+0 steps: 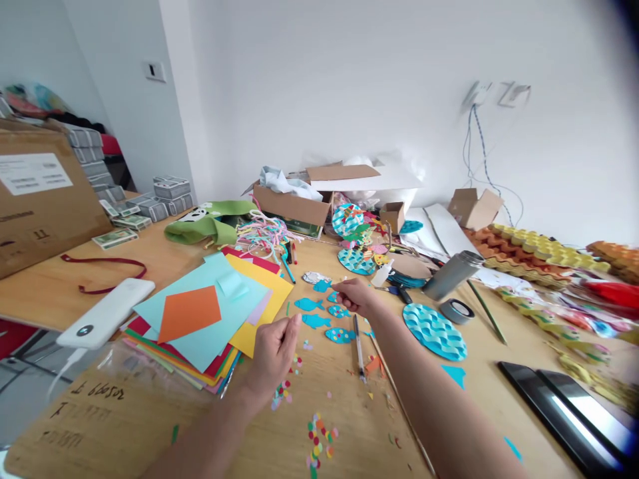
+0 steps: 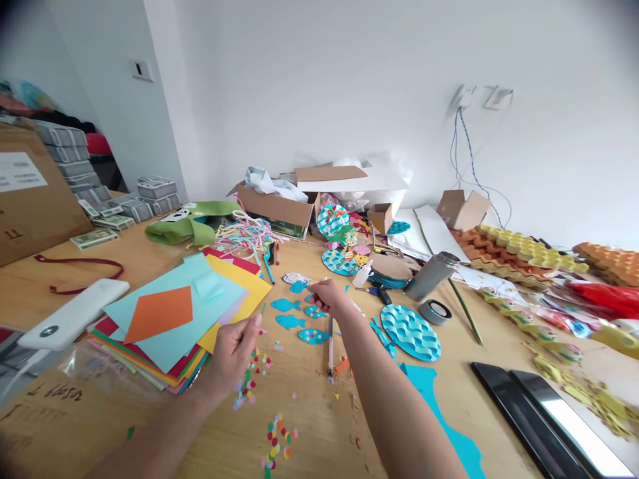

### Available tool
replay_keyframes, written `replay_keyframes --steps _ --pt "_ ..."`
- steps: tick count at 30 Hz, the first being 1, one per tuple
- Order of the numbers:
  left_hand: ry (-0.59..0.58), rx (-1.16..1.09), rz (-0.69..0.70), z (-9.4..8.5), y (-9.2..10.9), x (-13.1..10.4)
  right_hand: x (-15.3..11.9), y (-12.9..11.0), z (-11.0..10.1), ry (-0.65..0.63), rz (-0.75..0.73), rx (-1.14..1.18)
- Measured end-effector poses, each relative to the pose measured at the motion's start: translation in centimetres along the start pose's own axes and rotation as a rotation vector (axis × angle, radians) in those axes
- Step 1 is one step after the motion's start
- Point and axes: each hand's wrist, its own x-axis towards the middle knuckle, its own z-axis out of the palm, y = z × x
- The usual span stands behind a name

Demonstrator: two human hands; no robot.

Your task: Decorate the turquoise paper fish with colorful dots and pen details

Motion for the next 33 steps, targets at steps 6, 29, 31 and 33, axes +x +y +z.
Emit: replay_keyframes --steps 6,29,31,33 --pt "0.02 -0.021 -0.018 0.0 0.1 0.1 -8.9 3.5 0.1 -0.122 0.042 0.13" --pt "0.019 -0.022 -0.007 0.0 0.1 0.1 -16.4 12.5 2.2 0.182 -0.067 -0.185" --pt "0.006 -0.019 0.022 0.1 -0.1 0.0 -16.5 12.9 1.2 0.235 -0.098 -0.188" --pt "-0.016 -0.005 0.04 0.3 -0.2 -0.1 -16.4 12.7 0.3 0.248 -0.117 -0.182"
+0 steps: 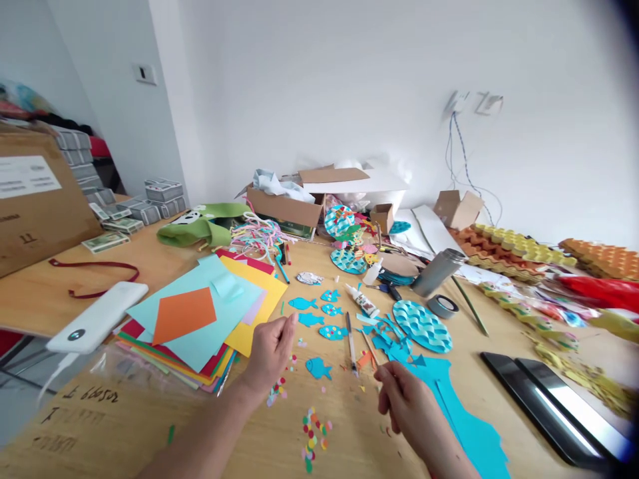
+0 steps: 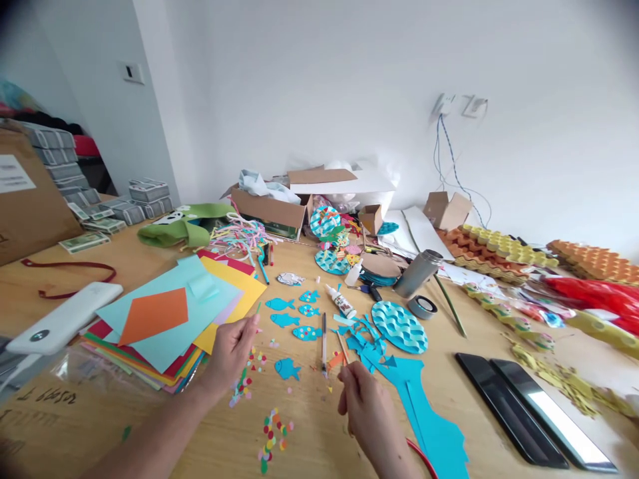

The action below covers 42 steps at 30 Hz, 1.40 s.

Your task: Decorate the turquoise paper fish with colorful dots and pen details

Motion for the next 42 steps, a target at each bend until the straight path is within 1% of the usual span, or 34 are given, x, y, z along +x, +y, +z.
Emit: replay_keyframes --steps 2,3,6,8,10,13,14,16,17,19,21,24,26,28,30,32,35,37,39,40,41,42 --pt "-0.01 0.018 0.013 0.1 -0.2 -0.1 0.9 -1.2 -0.7 -0.009 -0.048 -0.007" --pt "-0.015 0.025 0.022 0.2 -0.2 -0.2 1.7 -2.2 -1.0 -0.011 -0.086 -0.016" --pt "-0.037 0.048 0.05 0.5 -0.4 -0.4 5.3 -6.8 -0.7 -0.065 -0.201 -0.13" --pt "-0.05 0.095 0.089 0.6 -0.4 -0.6 8.8 -10.3 0.6 -0.089 -0.217 -0.281" --pt "-0.045 0.175 0.138 0.7 -0.3 -0.8 12.9 -13.5 2.6 -0.097 -0.223 -0.331" --pt "-0.051 0.284 0.264 0.7 0.0 -1.1 18.8 -17.1 6.2 -0.099 -0.208 -0.391" --pt "-0.026 0.326 0.311 0.8 0.1 -1.1 20.6 -18.0 7.3 -0.101 -0.195 -0.408" --pt "-0.004 0.387 0.388 0.9 0.2 -1.2 23.5 -19.4 9.2 -0.095 -0.173 -0.43" --pt "0.019 0.4 0.42 0.9 0.2 -1.1 24.7 -19.8 10.0 -0.095 -0.158 -0.438" --pt "0.026 0.407 0.458 0.9 0.1 -1.0 26.6 -20.3 11.1 -0.091 -0.134 -0.446" --pt "0.037 0.41 0.448 0.7 0.0 -0.8 27.9 -20.4 11.9 -0.094 -0.113 -0.445" --pt "0.037 0.394 0.41 0.4 -0.3 -0.5 29.0 -20.2 12.4 -0.108 -0.086 -0.426" --pt "0.019 0.376 0.41 0.2 -0.4 -0.3 29.3 -20.1 12.3 -0.125 -0.076 -0.402" --pt "0.025 0.354 0.407 0.0 -0.4 -0.2 29.1 -20.1 11.6 -0.149 -0.07 -0.362" --pt "0.029 0.349 0.401 -0.2 -0.4 -0.1 28.4 -19.9 10.3 -0.168 -0.059 -0.313" --pt "0.025 0.347 0.385 -0.4 -0.4 0.0 26.9 -19.5 8.4 -0.174 -0.051 -0.247" --pt "0.021 0.325 0.368 -0.5 -0.4 0.1 22.9 -17.7 4.8 -0.145 -0.075 -0.103" --pt "0.016 0.311 0.354 -0.5 -0.5 0.1 19.4 -15.6 2.2 -0.099 -0.109 0.02" --pt "-0.001 0.28 0.308 -0.5 -0.6 0.1 15.6 -13.0 -0.2 -0.036 -0.145 0.153" --pt "-0.011 0.266 0.282 -0.5 -0.7 0.0 13.7 -11.6 -1.3 -0.006 -0.171 0.256" --pt "-0.01 0.248 0.255 -0.5 -0.8 0.0 12.0 -10.3 -2.2 0.018 -0.212 0.516" --pt "-0.017 0.233 0.222 -0.5 -0.9 0.0 10.4 -8.9 -3.0 0.04 -0.221 0.725"
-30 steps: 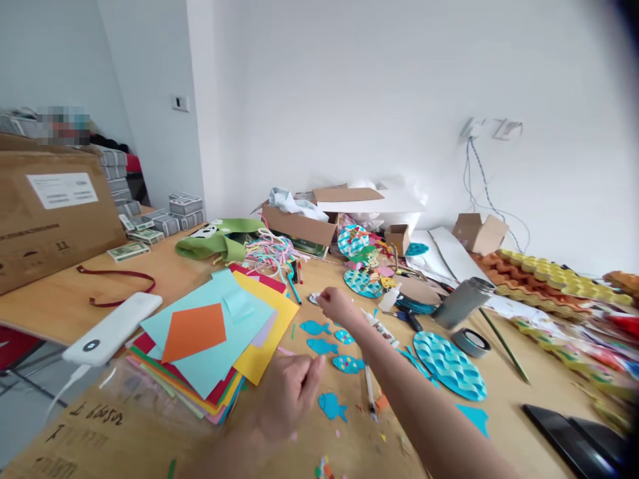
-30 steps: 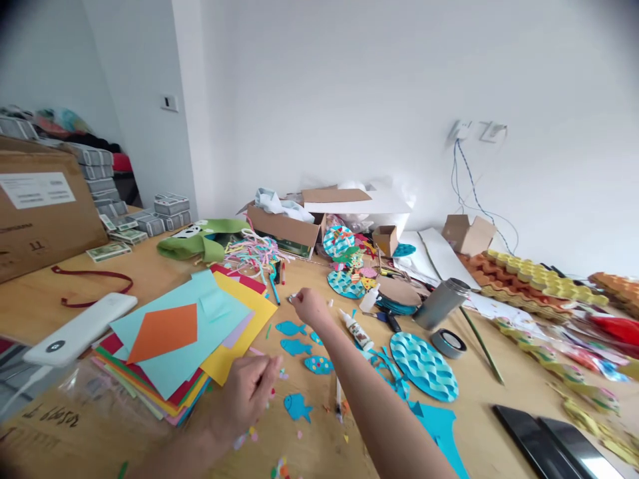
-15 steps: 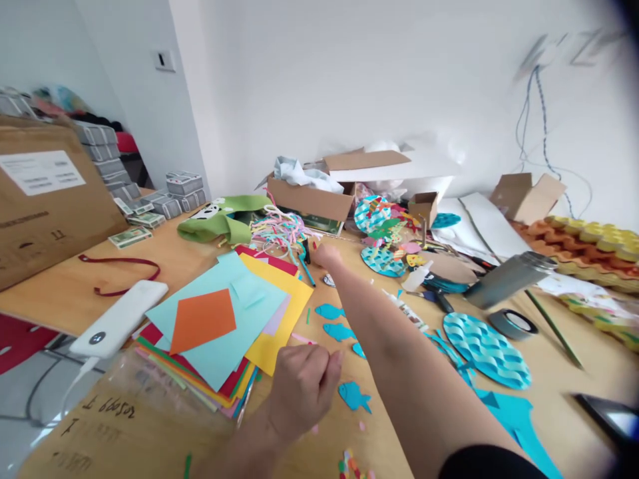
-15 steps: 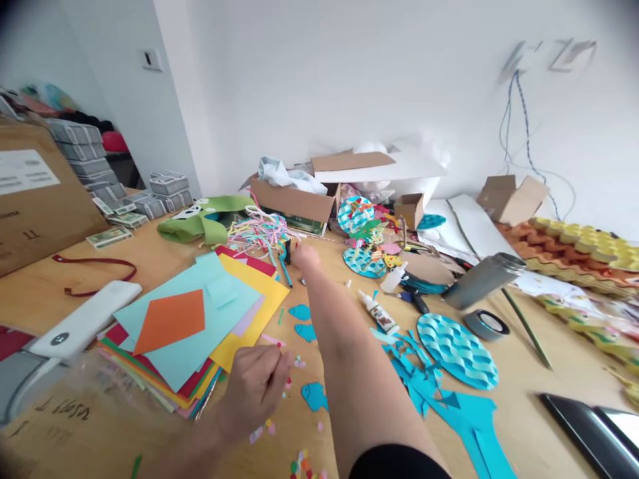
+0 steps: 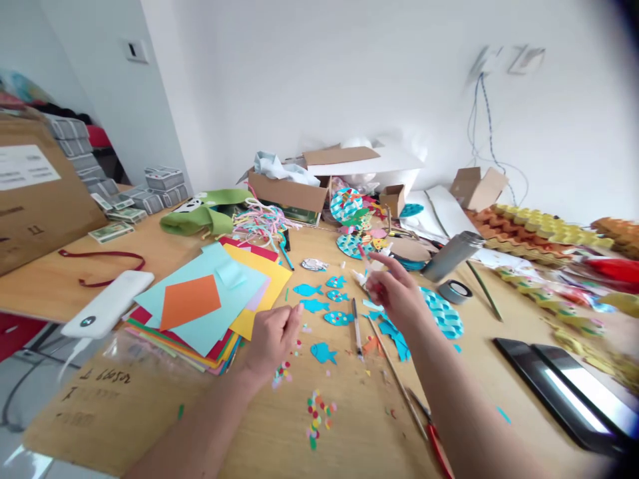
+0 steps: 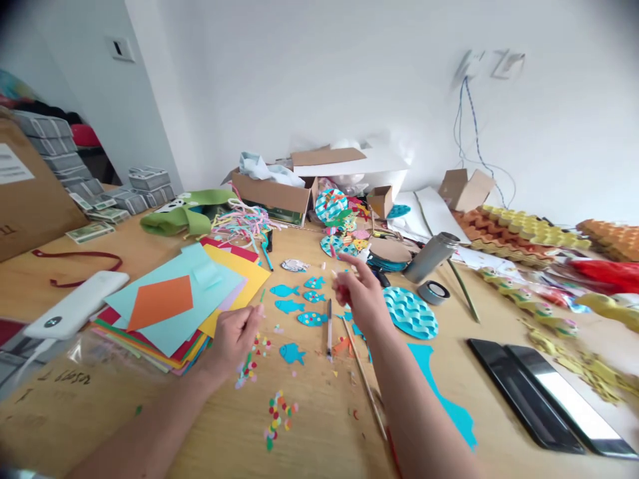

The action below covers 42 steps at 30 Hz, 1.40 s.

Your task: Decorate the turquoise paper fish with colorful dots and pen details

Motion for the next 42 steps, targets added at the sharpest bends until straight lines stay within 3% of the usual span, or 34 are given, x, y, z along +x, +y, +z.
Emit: replay_keyframes --steps 3,7,11,15,18,21,25,32,38,42 --pt "-0.039 -0.014 -0.109 0.1 -0.2 -0.1 -4.1 0.6 -2.8 0.057 0.012 0.277" --pt "-0.091 -0.025 -0.111 0.3 0.4 0.1 -7.0 1.4 -3.2 0.029 -0.078 0.404" --pt "-0.303 0.1 -0.081 0.4 1.8 0.6 -7.3 1.7 -2.0 0.14 -0.181 0.389" --pt "-0.589 0.35 0.055 0.0 3.2 0.7 -6.5 2.3 -1.4 0.227 -0.218 0.466" --pt "-0.728 0.333 0.173 -0.6 3.7 0.1 -6.4 2.8 -1.4 0.265 -0.178 0.496" --pt "-0.816 0.28 0.199 -1.1 3.4 -1.1 -6.7 2.8 -1.4 0.299 -0.126 0.543" --pt "-0.818 0.276 0.175 -1.2 2.6 -2.4 -7.4 3.2 -0.8 0.232 -0.054 0.549" --pt "-0.824 0.316 0.18 -0.4 2.9 -2.4 -8.6 6.4 1.7 0.122 0.156 0.552" --pt "-0.826 0.39 0.194 0.5 3.2 -2.1 -8.9 6.9 2.4 0.053 0.123 0.535" --pt "-0.805 0.375 0.155 1.0 3.0 -2.4 -9.3 7.4 2.7 0.066 0.071 0.401"
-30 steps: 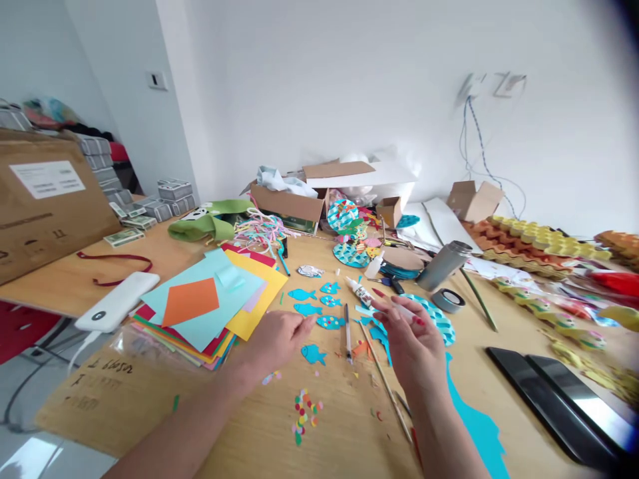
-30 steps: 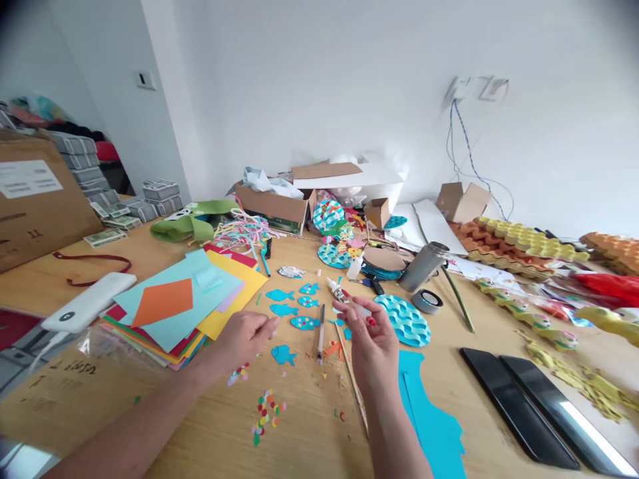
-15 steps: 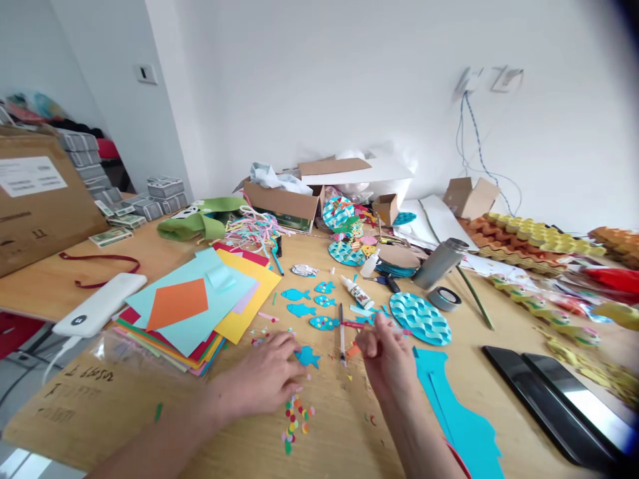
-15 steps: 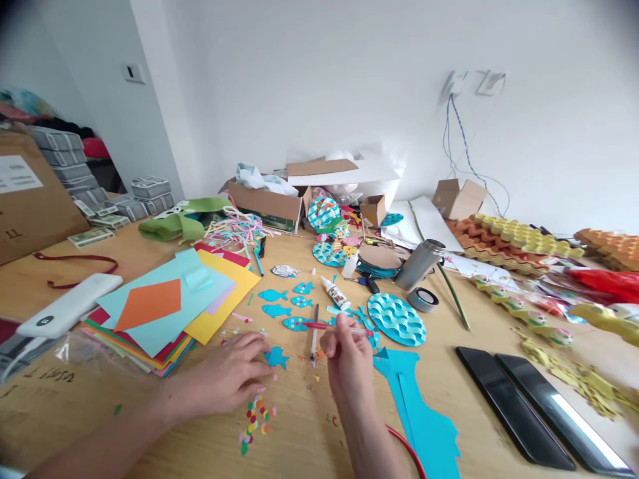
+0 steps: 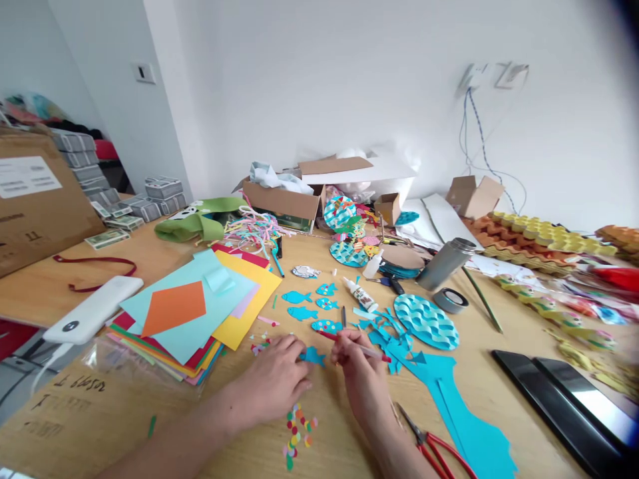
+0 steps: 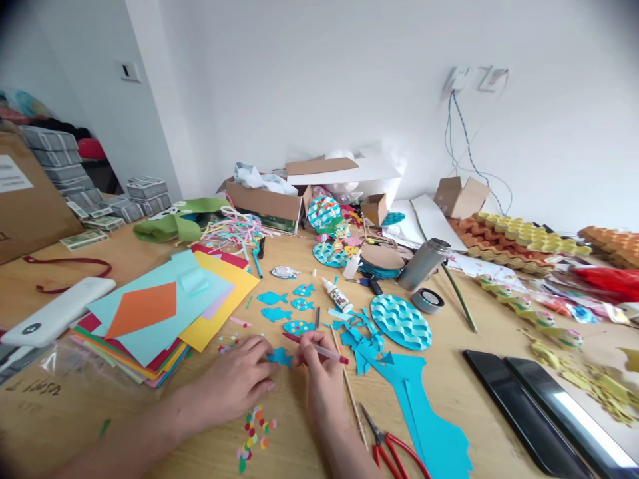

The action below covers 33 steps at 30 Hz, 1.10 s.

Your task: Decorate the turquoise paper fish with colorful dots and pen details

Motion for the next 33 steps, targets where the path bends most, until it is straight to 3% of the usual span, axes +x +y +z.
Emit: replay_keyframes --steps 4,12,33 --pt "0.021 -0.038 -0.035 0.5 0.1 -0.1 -0.2 0.9 -0.1 -0.005 -0.078 -0.149" --pt "0.04 -0.06 -0.002 0.8 -0.5 -0.3 -0.7 1.3 -0.7 -0.003 -0.141 -0.232" --pt "0.093 -0.001 0.057 0.6 -1.3 -0.5 -1.0 1.4 0.1 -0.037 -0.092 -0.341"
